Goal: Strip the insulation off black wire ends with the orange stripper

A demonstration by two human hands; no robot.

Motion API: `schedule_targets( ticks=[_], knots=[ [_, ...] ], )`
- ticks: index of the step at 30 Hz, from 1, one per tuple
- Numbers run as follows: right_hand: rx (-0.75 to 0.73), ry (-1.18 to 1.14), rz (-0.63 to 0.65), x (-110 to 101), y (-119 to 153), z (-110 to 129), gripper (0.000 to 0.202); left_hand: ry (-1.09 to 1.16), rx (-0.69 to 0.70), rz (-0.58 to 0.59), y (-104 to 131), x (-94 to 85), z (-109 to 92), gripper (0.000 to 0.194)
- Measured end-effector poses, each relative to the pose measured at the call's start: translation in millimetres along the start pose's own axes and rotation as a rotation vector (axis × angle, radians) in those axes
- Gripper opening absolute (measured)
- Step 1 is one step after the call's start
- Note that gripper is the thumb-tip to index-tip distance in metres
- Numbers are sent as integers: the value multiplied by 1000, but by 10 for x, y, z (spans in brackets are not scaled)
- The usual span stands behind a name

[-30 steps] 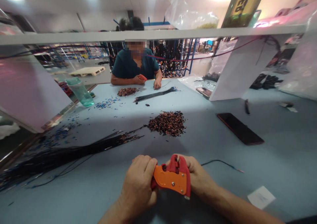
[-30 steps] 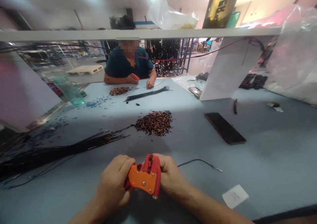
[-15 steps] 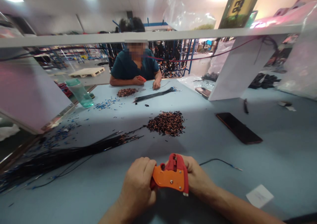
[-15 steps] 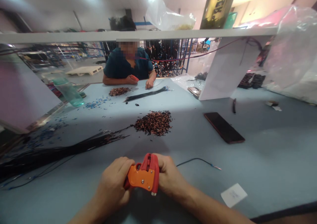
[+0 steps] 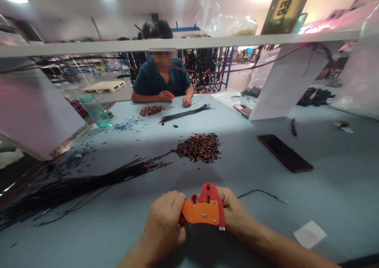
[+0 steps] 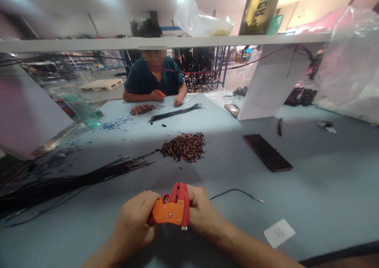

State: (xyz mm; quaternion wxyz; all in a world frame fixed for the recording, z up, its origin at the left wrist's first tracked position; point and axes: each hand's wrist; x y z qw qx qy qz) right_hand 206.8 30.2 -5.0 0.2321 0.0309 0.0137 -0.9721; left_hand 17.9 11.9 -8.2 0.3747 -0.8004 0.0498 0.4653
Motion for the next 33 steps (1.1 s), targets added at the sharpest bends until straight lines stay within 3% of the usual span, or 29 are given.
schedule_targets(
  ticks=[20,25,28,33],
  knots=[
    [45,26,0,5,-28,81,32,-84,44,35,-23,-3,53,24],
    [-25,113,18,-61,-53,63,19,-47,-8,41,-39,-19,98,18],
    [-97,382,-45,-199,-69,51,18,24,-110,-25,-74,-77,157,13],
    [-136,683,-148,-442,-89,-19,23,115,-313,-259,-82,-219,205,8]
  ],
)
Point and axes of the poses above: each hand's wrist, its own y-axis away from the middle knuckle, its own x-axis out of the palm, z = x × y, and after that the axes turned 9 degrees about y, right-handed
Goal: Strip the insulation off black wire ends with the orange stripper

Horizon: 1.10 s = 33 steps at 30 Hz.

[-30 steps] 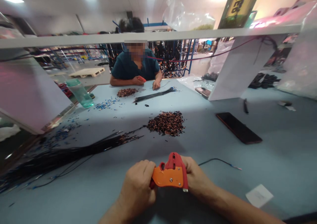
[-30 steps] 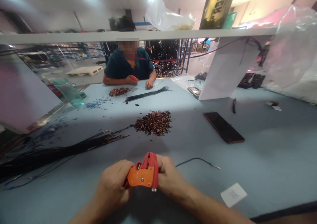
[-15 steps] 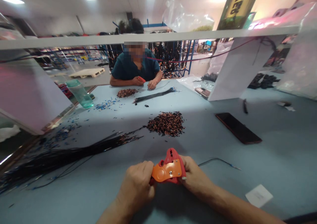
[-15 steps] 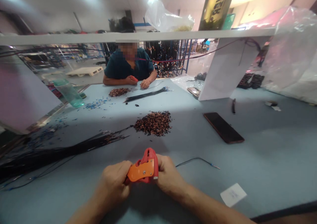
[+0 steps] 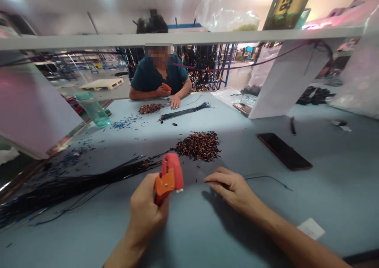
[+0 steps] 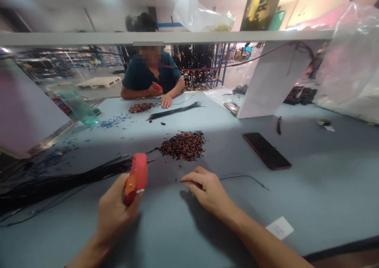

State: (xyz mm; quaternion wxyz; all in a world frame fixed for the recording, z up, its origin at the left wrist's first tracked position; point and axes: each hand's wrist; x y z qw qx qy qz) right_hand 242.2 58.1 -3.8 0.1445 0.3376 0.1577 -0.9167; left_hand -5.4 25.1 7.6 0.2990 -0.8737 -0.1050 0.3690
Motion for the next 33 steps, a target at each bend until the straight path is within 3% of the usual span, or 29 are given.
schedule_targets(
  ticks=[4,8,15,21,23,28,33],
  knots=[
    [-98,111,-38,-4,-7,-123,29,159,-221,-95,6,-75,-54,4],
    [-138,168,-27,35,-18,-151,28,445,-399,-50,-11,-72,-95,9],
    [-167,314,-21,233,-96,-17,12,738,-621,-19,14,31,-49,15],
    [20,445,-247,113,-206,-200,19,1116,-782,71,13,50,-109,15],
    [35,438,-271,61,-203,-228,18,1248,-855,120,-6,52,-129,15],
    [-79,411,-142,156,-149,-145,13,1502,-1020,240,-46,65,-102,17],
    [-65,420,-108,162,-148,-187,15,1635,-1040,290,-31,73,-52,17]
  ],
)
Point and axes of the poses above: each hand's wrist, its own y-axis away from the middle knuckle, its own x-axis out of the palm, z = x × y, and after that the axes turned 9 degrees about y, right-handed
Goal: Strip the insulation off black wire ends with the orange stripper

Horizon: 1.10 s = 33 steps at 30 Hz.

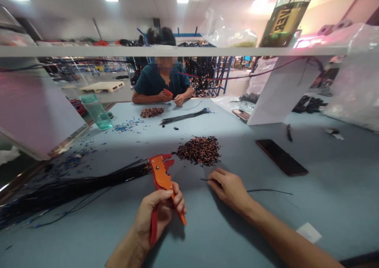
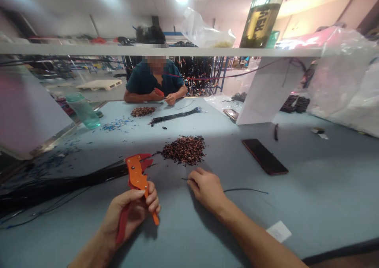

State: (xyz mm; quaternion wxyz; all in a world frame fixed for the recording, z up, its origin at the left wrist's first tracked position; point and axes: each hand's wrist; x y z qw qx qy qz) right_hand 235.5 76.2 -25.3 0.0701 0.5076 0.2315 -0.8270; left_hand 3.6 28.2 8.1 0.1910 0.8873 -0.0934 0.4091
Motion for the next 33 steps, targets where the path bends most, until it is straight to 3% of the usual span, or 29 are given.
schedule_targets(
  ticks=[4,10,14,18,24,27,30,33],
  knots=[
    [42,-111,-35,-117,4,-25,16,-67,7,43,25,-3,31,16],
    [108,-434,7,-230,65,164,15,-347,159,64,88,33,66,12],
    [208,-654,153,-251,110,210,16,-197,-12,186,92,55,95,17],
    [201,-687,202,-273,127,207,19,-61,-177,231,55,59,153,20],
    [214,-677,232,-275,130,217,20,-163,-160,237,80,44,216,22],
    [239,-665,248,-253,124,199,22,-469,46,187,122,29,183,22],
    [264,-653,275,-225,112,172,23,-1044,537,-21,136,10,114,8],
    [280,-657,286,-200,106,154,25,-1549,1009,-74,112,-8,82,17]
  ],
)
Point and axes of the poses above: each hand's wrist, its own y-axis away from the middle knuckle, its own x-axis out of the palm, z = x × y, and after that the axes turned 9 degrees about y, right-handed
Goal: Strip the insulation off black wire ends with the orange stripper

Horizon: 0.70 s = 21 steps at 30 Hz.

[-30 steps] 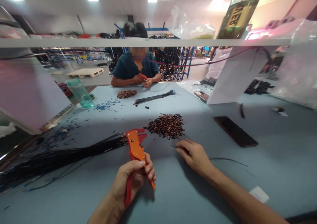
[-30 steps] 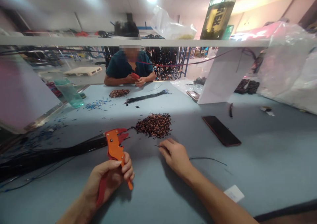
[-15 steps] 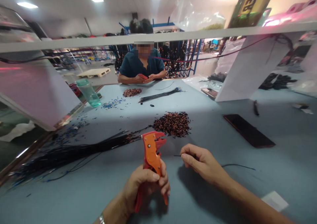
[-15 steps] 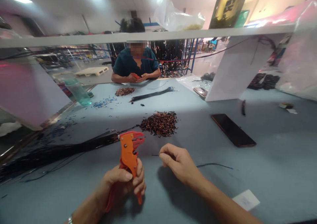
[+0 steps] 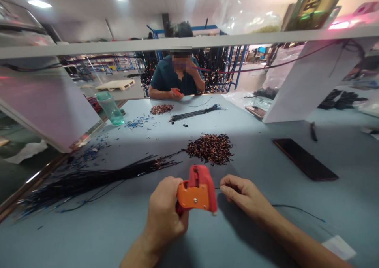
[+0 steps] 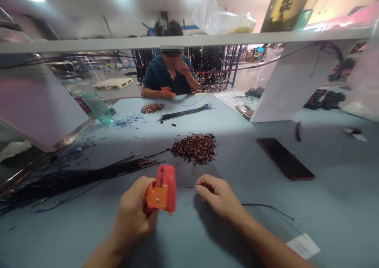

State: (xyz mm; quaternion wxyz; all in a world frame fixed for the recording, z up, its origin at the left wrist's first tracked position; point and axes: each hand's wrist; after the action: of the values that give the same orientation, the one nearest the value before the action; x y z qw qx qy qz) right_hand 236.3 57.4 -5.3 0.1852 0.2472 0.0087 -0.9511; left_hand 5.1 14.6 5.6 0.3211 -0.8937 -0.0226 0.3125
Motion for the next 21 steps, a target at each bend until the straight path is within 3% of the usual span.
schedule_targets(
  ticks=[2,4,12,21],
  knots=[
    [7,-9,-2,3,-1,-8,27,-194,147,9,2,33,13,25],
    [12,-31,-6,3,3,-4,29,-273,191,75,15,81,18,25],
    [63,-138,-64,-21,23,96,28,-368,183,197,25,123,29,15],
    [80,-412,-79,20,45,15,26,-428,181,194,31,103,47,13]
  ],
)
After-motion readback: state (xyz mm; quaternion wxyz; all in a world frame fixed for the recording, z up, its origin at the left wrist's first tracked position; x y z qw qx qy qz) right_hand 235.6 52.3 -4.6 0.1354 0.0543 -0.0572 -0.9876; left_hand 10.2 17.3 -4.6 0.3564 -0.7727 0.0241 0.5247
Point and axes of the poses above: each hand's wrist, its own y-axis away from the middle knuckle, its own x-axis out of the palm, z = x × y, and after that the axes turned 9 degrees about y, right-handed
